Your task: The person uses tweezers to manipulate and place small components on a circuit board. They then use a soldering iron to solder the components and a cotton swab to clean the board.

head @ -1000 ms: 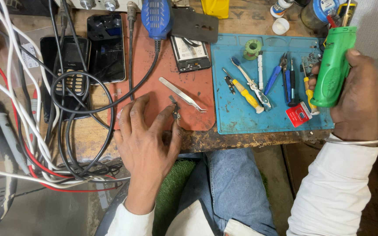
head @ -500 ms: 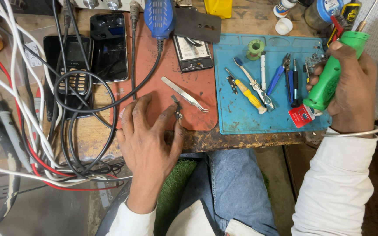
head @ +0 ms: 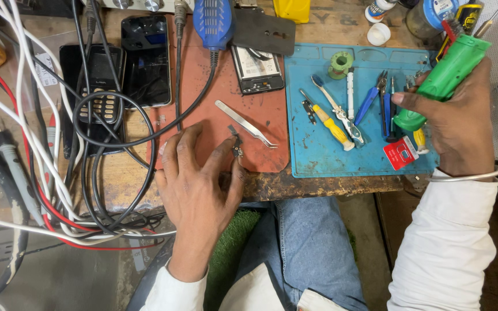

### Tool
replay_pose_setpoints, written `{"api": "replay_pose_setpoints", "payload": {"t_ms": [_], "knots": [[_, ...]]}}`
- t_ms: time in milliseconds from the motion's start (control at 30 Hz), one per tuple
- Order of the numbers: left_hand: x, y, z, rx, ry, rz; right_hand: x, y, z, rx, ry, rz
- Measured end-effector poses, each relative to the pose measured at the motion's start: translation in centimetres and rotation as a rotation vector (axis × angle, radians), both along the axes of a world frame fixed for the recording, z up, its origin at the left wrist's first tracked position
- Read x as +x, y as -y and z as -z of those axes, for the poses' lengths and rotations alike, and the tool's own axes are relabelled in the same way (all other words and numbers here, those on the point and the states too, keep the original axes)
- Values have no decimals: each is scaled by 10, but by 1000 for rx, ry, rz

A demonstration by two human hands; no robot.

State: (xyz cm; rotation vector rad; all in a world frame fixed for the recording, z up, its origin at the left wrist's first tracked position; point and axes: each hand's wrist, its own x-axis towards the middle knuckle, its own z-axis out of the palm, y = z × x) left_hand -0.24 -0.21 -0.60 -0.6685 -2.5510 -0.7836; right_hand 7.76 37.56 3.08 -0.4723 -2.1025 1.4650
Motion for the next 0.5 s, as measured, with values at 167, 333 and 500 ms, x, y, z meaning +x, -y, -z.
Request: {"api": "replay_pose_setpoints", "payload": {"t_ms": [167, 333, 500], "knots": [[0, 0, 0, -6, 11, 1, -4, 21, -13, -92, -105, 67], [0, 0, 0, -9, 14, 3, 1, 20, -13, -169, -174, 203], [0, -1, 0, 6, 24, 3, 4, 1, -3, -39, -265, 145]]}}
